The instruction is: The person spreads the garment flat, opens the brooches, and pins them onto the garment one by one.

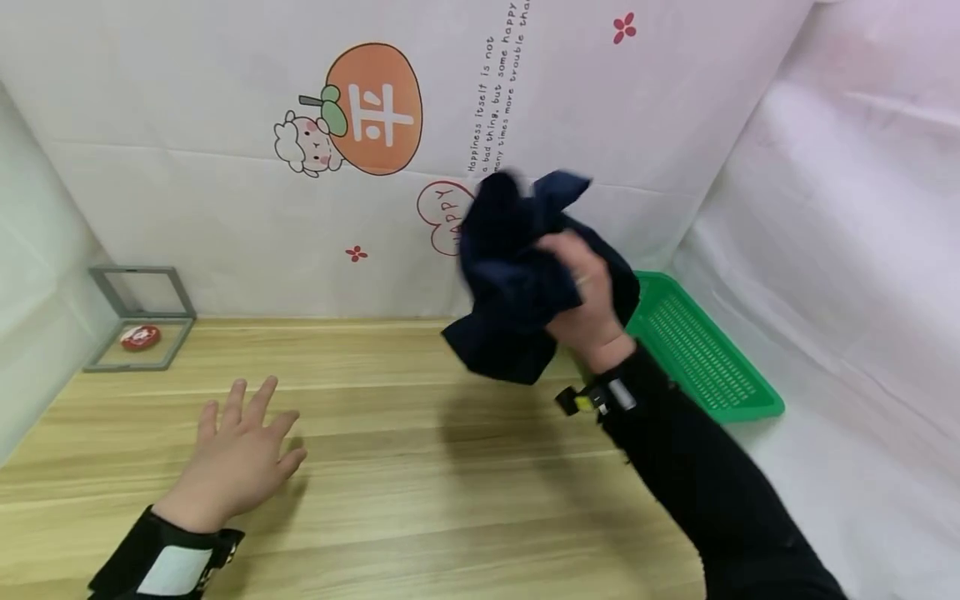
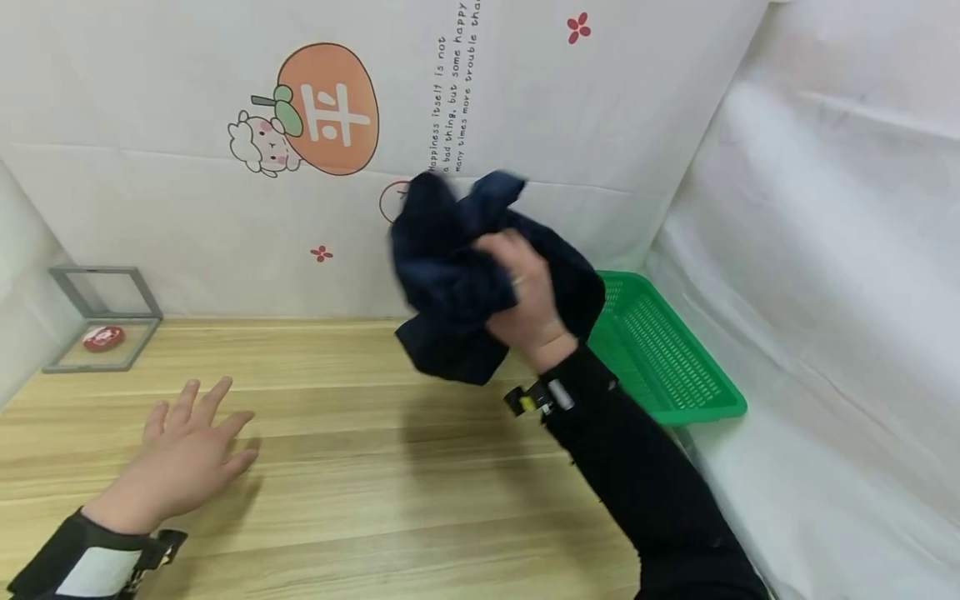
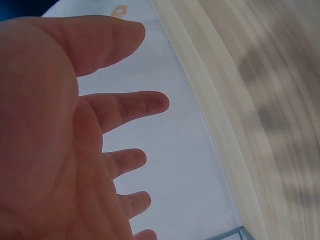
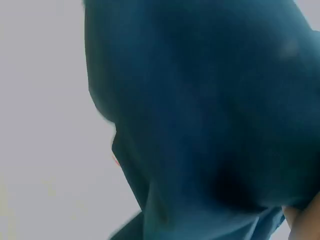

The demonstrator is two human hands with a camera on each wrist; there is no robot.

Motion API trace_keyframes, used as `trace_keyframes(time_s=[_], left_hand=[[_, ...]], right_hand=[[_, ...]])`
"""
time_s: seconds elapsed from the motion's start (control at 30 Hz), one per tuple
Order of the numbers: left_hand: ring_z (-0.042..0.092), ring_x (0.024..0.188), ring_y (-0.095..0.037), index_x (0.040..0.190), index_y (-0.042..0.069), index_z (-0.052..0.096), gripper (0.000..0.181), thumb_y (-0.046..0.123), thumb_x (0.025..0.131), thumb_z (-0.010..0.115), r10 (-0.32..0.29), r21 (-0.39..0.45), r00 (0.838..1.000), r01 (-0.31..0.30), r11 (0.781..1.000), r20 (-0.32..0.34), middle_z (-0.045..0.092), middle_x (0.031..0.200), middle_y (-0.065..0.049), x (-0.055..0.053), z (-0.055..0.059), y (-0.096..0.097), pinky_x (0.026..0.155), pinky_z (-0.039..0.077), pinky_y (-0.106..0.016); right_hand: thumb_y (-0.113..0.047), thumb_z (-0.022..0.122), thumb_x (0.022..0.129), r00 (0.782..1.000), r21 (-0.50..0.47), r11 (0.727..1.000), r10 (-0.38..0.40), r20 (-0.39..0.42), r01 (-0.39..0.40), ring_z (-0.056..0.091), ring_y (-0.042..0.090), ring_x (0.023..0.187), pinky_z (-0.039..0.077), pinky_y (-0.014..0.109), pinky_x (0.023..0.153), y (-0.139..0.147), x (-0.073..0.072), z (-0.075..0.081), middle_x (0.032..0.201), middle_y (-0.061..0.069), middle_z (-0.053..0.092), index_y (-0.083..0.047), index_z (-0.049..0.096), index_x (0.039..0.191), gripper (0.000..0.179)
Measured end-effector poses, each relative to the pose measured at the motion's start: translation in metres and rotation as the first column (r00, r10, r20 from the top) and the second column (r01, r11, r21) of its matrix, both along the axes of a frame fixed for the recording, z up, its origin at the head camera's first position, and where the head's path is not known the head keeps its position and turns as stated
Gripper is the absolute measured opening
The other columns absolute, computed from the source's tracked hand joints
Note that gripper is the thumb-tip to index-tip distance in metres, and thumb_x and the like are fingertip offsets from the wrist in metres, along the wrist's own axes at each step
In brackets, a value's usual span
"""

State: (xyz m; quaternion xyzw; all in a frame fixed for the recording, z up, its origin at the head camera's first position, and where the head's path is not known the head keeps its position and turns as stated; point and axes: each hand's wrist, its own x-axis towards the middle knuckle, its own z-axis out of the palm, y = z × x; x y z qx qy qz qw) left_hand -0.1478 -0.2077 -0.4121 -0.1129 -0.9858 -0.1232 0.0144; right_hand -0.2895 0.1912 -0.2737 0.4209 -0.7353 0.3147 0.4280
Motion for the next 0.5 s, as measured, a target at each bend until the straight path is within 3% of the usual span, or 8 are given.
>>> trace_keyframes(time_s=[0.1,0.17,0.2,0.27,0.33,0.37,0.43,0.5], left_hand=[[0.001,0.14,-0.06,0.132,0.0,0.061,0.053,0.036,0.094,0.067,0.004,-0.006,1.0,-0.004,1.0,0.006,0.017,0.156,-0.034,0.0,0.002,0.003,0.103,-0.002,-0.077],[0.001,0.139,-0.061,0.132,-0.001,0.061,0.053,0.036,0.094,0.067,0.005,-0.004,1.0,-0.005,1.0,0.003,0.017,0.155,-0.034,0.001,0.003,0.003,0.103,-0.003,-0.076],[0.001,0.139,-0.061,0.131,-0.001,0.061,0.053,0.036,0.094,0.067,0.005,-0.003,1.0,-0.005,1.0,0.003,0.017,0.155,-0.034,0.001,0.004,0.003,0.103,-0.002,-0.077],[0.001,0.139,-0.061,0.131,-0.001,0.061,0.052,0.036,0.094,0.067,0.005,-0.004,1.0,-0.005,1.0,0.001,0.017,0.155,-0.034,0.001,0.006,0.002,0.103,-0.001,-0.077],[0.001,0.139,-0.061,0.132,0.0,0.061,0.052,0.036,0.095,0.067,0.002,-0.005,1.0,-0.002,1.0,-0.001,0.017,0.155,-0.034,0.001,0.008,0.0,0.103,0.0,-0.077],[0.001,0.139,-0.06,0.132,0.0,0.061,0.052,0.035,0.095,0.067,0.0,-0.009,1.0,0.0,1.0,-0.002,0.017,0.155,-0.034,0.001,0.009,0.0,0.103,0.0,-0.077],[0.003,0.14,-0.059,0.134,0.0,0.06,0.052,0.034,0.094,0.067,-0.013,-0.018,1.0,0.013,1.0,-0.014,0.019,0.155,-0.033,0.0,0.01,0.0,0.103,0.002,-0.076],[0.005,0.14,-0.058,0.135,0.001,0.06,0.053,0.034,0.094,0.068,-0.033,-0.029,0.999,0.032,0.999,-0.03,0.02,0.155,-0.032,-0.001,0.012,0.003,0.104,0.004,-0.075]], right_hand=[[-0.013,0.065,0.084,0.99,0.062,0.997,0.043,0.133,-0.052,0.056,0.041,0.106,0.036,0.049,0.106,-0.031,0.008,-0.035,0.112,0.024,0.061,0.008,0.058,0.117,0.039],[-0.015,0.068,0.089,0.946,0.184,0.978,0.036,0.323,-0.1,0.052,0.041,0.115,0.032,0.05,0.11,-0.044,0.013,-0.054,0.125,0.025,0.053,0.006,0.05,0.132,0.051],[-0.018,0.07,0.091,0.893,0.274,0.952,0.001,0.45,-0.139,0.049,0.039,0.12,0.033,0.049,0.109,-0.048,0.016,-0.06,0.133,0.025,0.047,0.002,0.043,0.141,0.061],[-0.026,0.072,0.093,0.73,0.458,0.854,-0.147,0.668,-0.248,0.043,0.034,0.13,0.036,0.046,0.108,-0.051,0.021,-0.067,0.149,0.021,0.032,-0.009,0.028,0.155,0.078],[-0.033,0.074,0.092,0.578,0.569,0.745,-0.307,0.756,-0.348,0.042,0.029,0.133,0.039,0.042,0.105,-0.05,0.024,-0.068,0.155,0.016,0.024,-0.02,0.023,0.159,0.086],[-0.035,0.074,0.092,0.525,0.598,0.708,-0.369,0.767,-0.376,0.043,0.025,0.132,0.041,0.039,0.103,-0.048,0.023,-0.067,0.156,0.012,0.024,-0.024,0.025,0.159,0.083],[-0.032,0.071,0.095,0.505,0.644,0.663,-0.434,0.746,-0.381,0.044,0.024,0.133,0.041,0.039,0.103,-0.043,0.02,-0.064,0.156,0.01,0.03,-0.021,0.035,0.155,0.071],[-0.031,0.068,0.097,0.538,0.685,0.659,-0.472,0.698,-0.311,0.046,0.025,0.13,0.041,0.041,0.102,-0.035,0.012,-0.059,0.151,0.012,0.039,-0.015,0.045,0.15,0.06]])
